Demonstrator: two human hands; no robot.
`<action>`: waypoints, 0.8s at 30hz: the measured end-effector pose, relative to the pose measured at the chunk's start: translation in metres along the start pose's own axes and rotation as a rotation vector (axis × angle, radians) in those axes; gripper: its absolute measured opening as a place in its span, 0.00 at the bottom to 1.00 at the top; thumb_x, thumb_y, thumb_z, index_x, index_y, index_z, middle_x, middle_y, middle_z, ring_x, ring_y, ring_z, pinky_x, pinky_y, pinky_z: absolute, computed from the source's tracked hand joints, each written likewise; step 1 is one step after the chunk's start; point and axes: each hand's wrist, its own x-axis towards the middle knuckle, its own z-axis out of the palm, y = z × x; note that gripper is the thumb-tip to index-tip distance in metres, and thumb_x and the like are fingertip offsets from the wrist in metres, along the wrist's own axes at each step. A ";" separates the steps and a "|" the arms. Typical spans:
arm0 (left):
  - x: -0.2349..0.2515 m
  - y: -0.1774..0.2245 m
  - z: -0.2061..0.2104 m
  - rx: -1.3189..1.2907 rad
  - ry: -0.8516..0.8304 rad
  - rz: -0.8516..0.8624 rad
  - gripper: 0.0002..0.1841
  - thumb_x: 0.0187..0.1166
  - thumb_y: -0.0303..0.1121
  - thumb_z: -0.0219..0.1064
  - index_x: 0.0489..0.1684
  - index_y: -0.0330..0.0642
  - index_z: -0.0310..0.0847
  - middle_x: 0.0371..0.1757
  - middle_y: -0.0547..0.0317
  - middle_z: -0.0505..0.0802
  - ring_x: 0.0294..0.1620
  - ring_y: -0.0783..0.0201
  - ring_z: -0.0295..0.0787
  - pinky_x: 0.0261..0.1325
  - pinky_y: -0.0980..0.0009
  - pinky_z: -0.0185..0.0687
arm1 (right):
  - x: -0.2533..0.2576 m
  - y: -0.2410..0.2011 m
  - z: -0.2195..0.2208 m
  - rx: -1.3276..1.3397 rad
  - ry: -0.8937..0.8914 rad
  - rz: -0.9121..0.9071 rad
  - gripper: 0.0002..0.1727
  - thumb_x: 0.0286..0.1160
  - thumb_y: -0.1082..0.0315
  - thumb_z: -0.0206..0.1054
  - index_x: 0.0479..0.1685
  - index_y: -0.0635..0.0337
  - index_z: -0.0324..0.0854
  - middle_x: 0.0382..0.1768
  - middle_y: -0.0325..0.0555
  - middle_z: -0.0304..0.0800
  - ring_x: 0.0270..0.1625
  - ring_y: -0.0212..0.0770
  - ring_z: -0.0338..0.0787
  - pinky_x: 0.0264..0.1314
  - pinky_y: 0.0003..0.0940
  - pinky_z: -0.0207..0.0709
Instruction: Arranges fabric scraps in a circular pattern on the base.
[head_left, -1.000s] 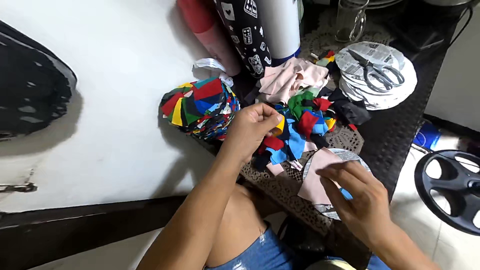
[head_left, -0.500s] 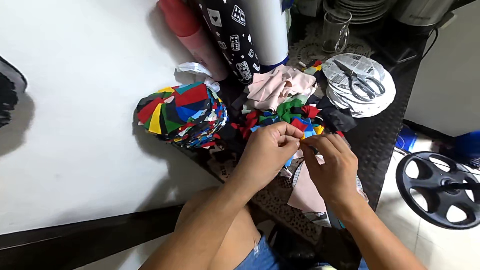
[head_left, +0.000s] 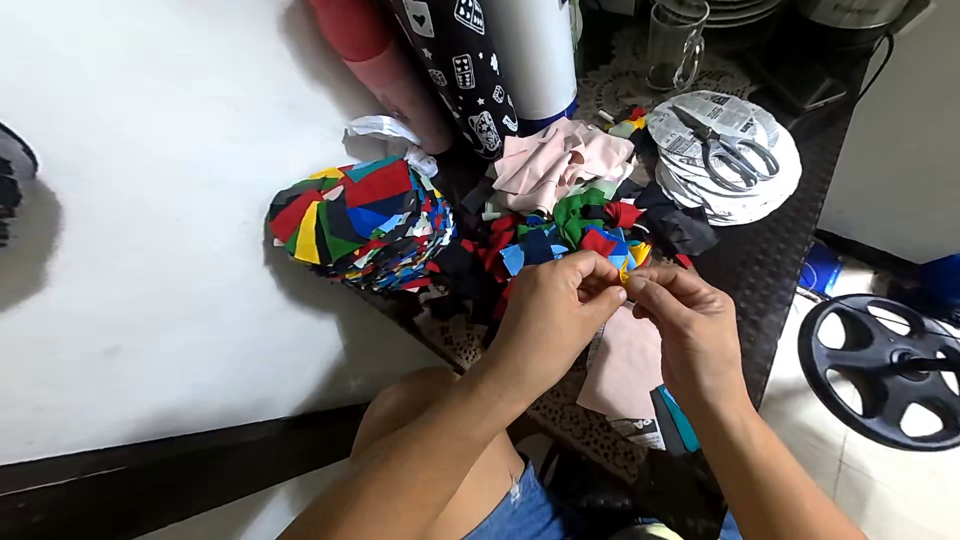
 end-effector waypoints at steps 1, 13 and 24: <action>0.000 0.000 0.001 0.021 0.014 0.016 0.03 0.74 0.28 0.76 0.40 0.44 0.90 0.35 0.67 0.95 0.34 0.82 0.91 0.40 0.83 0.88 | 0.000 0.001 0.000 -0.014 -0.001 -0.025 0.08 0.69 0.80 0.70 0.31 0.60 0.92 0.29 0.38 0.91 0.32 0.26 0.87 0.39 0.20 0.82; 0.009 0.000 -0.012 -0.411 -0.106 -0.248 0.05 0.80 0.21 0.61 0.35 0.40 0.79 0.29 0.62 0.88 0.31 0.72 0.87 0.42 0.74 0.86 | 0.006 -0.014 -0.017 0.067 -0.139 0.173 0.14 0.84 0.74 0.54 0.33 0.58 0.83 0.29 0.40 0.90 0.33 0.29 0.90 0.42 0.24 0.86; 0.011 -0.003 -0.012 -0.642 -0.255 -0.333 0.07 0.85 0.18 0.57 0.44 0.41 0.77 0.40 0.59 0.87 0.39 0.69 0.87 0.47 0.72 0.88 | 0.018 -0.025 -0.029 0.171 -0.214 0.340 0.21 0.90 0.69 0.40 0.35 0.56 0.79 0.25 0.42 0.91 0.29 0.33 0.92 0.37 0.26 0.87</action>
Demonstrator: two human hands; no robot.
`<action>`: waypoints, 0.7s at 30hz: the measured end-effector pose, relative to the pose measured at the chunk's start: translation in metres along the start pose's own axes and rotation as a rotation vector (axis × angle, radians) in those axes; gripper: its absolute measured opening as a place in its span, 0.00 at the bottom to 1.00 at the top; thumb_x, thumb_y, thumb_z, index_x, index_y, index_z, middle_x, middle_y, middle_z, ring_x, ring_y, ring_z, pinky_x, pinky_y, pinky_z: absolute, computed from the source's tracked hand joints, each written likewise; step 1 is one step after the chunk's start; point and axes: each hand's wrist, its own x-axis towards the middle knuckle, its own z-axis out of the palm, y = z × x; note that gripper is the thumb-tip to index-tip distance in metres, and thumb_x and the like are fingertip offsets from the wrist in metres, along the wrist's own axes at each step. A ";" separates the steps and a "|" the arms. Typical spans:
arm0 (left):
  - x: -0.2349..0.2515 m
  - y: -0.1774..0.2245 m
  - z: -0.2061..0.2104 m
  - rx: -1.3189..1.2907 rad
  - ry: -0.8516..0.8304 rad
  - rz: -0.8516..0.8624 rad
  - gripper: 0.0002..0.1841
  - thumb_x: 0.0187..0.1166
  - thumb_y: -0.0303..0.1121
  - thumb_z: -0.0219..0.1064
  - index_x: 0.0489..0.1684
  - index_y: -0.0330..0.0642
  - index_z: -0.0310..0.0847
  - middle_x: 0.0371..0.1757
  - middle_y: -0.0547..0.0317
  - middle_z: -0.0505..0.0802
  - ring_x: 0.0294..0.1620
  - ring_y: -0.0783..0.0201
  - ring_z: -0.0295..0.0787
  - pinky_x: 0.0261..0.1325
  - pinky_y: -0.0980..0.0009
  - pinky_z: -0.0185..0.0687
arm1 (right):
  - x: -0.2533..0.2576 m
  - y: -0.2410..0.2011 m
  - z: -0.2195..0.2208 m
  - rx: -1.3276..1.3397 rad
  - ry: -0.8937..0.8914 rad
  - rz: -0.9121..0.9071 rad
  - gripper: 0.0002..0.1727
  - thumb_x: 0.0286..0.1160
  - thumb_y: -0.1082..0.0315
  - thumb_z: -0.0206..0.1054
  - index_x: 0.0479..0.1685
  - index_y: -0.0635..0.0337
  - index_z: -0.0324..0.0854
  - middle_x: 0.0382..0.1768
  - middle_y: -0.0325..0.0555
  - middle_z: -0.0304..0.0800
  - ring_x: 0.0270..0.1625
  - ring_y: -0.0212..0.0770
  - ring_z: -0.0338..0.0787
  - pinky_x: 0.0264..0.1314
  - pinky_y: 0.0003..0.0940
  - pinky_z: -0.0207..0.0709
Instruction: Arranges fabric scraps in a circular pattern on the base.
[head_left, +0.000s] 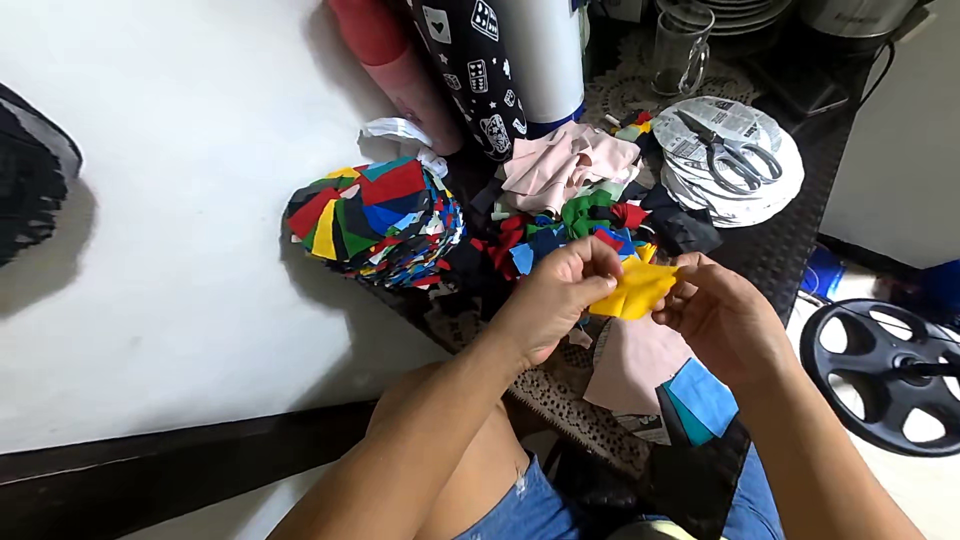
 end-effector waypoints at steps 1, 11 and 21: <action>0.000 -0.003 0.001 0.113 0.002 0.031 0.07 0.84 0.18 0.59 0.41 0.40 0.80 0.39 0.59 0.88 0.39 0.69 0.87 0.46 0.73 0.86 | 0.000 -0.002 0.000 -0.030 -0.007 -0.010 0.20 0.90 0.69 0.41 0.34 0.56 0.79 0.25 0.42 0.91 0.29 0.32 0.92 0.37 0.26 0.88; -0.025 -0.035 0.030 0.160 0.215 0.333 0.18 0.92 0.33 0.49 0.55 0.36 0.87 0.52 0.58 0.94 0.56 0.68 0.90 0.65 0.67 0.85 | -0.021 -0.027 0.021 -0.521 0.009 -0.159 0.09 0.84 0.74 0.56 0.37 0.60 0.79 0.28 0.43 0.95 0.30 0.34 0.96 0.35 0.25 0.89; -0.049 -0.063 0.070 -0.865 -0.136 0.039 0.15 0.86 0.38 0.63 0.62 0.38 0.80 0.55 0.50 0.93 0.54 0.60 0.94 0.64 0.63 0.88 | -0.058 -0.040 0.004 -0.801 -0.019 -0.369 0.13 0.86 0.67 0.59 0.40 0.54 0.90 0.22 0.28 0.89 0.19 0.19 0.80 0.21 0.14 0.74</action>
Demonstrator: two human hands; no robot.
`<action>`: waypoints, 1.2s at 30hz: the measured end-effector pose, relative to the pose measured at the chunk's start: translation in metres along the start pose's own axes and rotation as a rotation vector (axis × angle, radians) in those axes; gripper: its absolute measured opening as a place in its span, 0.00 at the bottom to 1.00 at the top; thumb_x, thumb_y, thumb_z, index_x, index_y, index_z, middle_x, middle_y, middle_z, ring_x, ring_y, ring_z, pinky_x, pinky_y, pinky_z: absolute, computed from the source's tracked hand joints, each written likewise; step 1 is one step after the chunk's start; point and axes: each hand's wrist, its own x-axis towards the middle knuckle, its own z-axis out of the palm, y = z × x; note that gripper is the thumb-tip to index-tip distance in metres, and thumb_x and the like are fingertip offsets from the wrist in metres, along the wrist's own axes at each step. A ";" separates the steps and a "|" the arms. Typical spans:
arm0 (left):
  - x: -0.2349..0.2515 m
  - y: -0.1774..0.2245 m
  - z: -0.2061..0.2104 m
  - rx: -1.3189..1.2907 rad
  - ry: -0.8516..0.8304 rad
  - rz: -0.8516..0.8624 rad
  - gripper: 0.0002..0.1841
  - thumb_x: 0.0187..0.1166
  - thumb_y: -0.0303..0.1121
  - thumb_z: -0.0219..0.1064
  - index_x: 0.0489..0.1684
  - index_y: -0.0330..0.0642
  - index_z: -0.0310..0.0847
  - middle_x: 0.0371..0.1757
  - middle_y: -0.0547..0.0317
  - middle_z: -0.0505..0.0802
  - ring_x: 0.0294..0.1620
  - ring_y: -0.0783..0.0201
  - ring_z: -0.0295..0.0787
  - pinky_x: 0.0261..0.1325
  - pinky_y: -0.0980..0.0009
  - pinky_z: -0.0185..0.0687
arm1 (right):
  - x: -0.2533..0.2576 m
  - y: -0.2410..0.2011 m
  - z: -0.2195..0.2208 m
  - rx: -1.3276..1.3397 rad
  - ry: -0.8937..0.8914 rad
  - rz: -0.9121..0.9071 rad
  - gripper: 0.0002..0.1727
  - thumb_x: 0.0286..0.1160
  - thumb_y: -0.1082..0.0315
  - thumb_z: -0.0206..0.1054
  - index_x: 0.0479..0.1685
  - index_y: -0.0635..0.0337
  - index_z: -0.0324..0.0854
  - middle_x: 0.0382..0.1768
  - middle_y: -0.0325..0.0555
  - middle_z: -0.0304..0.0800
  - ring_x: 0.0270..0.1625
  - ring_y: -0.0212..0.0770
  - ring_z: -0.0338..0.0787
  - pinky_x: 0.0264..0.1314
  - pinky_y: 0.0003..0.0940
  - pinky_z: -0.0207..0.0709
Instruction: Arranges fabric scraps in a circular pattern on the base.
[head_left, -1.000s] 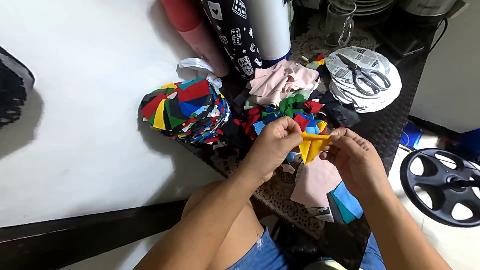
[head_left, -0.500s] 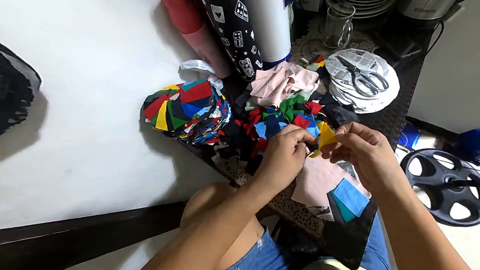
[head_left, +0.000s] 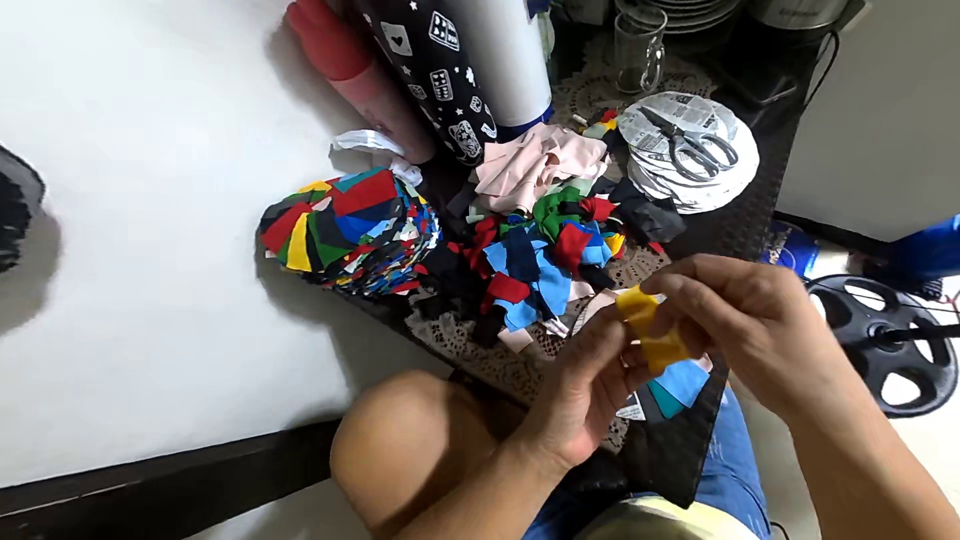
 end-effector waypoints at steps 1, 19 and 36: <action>0.000 -0.002 0.003 0.002 0.019 -0.044 0.10 0.85 0.28 0.61 0.57 0.39 0.83 0.51 0.52 0.94 0.50 0.62 0.95 0.61 0.65 0.90 | -0.004 0.004 -0.007 -0.026 0.050 -0.025 0.13 0.87 0.66 0.58 0.41 0.53 0.90 0.23 0.26 0.88 0.20 0.18 0.78 0.22 0.12 0.71; -0.003 -0.015 0.000 1.096 -0.113 -0.165 0.03 0.78 0.28 0.70 0.41 0.39 0.88 0.36 0.67 0.92 0.39 0.78 0.90 0.45 0.81 0.87 | -0.120 0.083 -0.006 0.339 0.031 0.400 0.02 0.72 0.70 0.73 0.33 0.55 0.88 0.26 0.26 0.90 0.30 0.20 0.87 0.36 0.17 0.83; 0.057 -0.030 -0.002 2.024 -0.191 0.088 0.06 0.80 0.37 0.70 0.40 0.49 0.91 0.31 0.64 0.92 0.37 0.64 0.90 0.58 0.47 0.78 | -0.100 0.102 0.003 -0.724 0.272 0.187 0.12 0.77 0.61 0.66 0.34 0.56 0.92 0.33 0.47 0.91 0.39 0.49 0.92 0.38 0.46 0.82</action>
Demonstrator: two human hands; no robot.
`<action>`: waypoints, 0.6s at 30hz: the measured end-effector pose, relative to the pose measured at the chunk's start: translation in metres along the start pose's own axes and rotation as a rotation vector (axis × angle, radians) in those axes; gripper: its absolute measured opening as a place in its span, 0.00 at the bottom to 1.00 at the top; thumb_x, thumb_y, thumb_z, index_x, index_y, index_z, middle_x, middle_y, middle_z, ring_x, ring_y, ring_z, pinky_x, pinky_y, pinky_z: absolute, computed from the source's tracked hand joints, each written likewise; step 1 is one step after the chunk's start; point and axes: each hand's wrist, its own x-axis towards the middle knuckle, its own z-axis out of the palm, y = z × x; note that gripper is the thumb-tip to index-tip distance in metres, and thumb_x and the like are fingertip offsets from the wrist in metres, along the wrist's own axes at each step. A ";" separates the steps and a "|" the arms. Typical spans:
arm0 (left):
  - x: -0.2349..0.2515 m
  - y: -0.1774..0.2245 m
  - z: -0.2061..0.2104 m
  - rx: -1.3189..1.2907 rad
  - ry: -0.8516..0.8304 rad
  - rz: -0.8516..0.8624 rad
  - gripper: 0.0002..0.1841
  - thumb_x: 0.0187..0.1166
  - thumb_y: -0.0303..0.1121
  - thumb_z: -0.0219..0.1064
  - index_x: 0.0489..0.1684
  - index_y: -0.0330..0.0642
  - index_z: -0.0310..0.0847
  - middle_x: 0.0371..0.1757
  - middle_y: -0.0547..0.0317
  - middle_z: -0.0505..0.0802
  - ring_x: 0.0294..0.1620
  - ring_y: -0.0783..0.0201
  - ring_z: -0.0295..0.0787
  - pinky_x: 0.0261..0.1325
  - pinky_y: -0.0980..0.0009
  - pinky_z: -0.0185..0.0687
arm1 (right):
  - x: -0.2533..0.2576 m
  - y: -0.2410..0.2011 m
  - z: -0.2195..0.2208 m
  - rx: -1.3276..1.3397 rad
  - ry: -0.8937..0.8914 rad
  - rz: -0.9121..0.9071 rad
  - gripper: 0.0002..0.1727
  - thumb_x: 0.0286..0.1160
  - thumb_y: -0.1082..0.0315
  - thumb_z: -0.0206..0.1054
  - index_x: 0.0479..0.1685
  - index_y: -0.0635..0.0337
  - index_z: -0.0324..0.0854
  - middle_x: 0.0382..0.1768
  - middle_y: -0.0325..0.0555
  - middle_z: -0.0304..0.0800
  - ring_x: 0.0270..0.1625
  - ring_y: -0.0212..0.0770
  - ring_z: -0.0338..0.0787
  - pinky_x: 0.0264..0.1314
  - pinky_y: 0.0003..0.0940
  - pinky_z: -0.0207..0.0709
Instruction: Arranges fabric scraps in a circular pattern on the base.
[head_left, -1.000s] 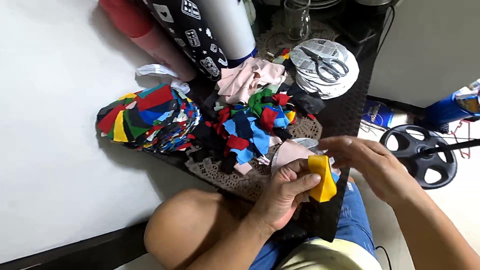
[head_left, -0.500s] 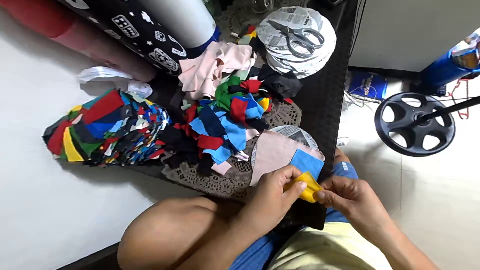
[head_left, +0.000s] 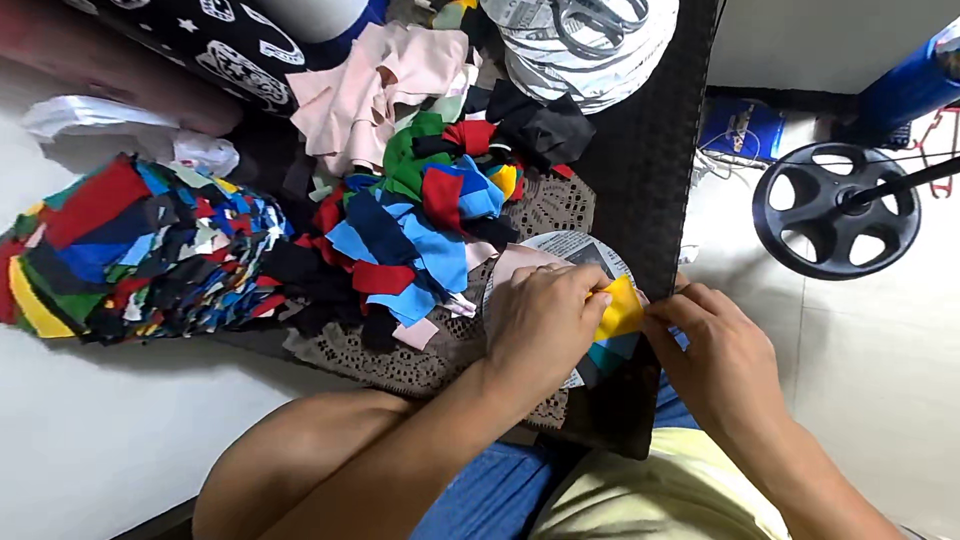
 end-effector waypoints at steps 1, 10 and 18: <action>0.001 -0.001 0.001 0.017 0.020 0.020 0.06 0.79 0.38 0.71 0.37 0.48 0.90 0.29 0.65 0.91 0.35 0.65 0.89 0.59 0.48 0.78 | 0.001 0.001 0.000 -0.010 -0.003 0.003 0.12 0.76 0.61 0.66 0.33 0.56 0.92 0.32 0.46 0.90 0.39 0.48 0.92 0.38 0.46 0.82; 0.008 0.000 0.004 0.062 0.079 0.093 0.06 0.79 0.36 0.69 0.36 0.48 0.90 0.29 0.64 0.91 0.33 0.64 0.87 0.56 0.50 0.76 | 0.005 0.004 -0.002 0.018 -0.043 0.033 0.11 0.74 0.62 0.68 0.29 0.57 0.89 0.30 0.44 0.86 0.36 0.44 0.89 0.36 0.41 0.82; 0.011 0.002 0.005 0.101 0.093 0.096 0.06 0.77 0.35 0.69 0.34 0.47 0.89 0.24 0.63 0.88 0.28 0.63 0.84 0.51 0.51 0.74 | 0.008 0.004 -0.005 0.023 -0.062 0.023 0.09 0.71 0.64 0.69 0.26 0.57 0.87 0.28 0.43 0.84 0.33 0.42 0.87 0.34 0.39 0.80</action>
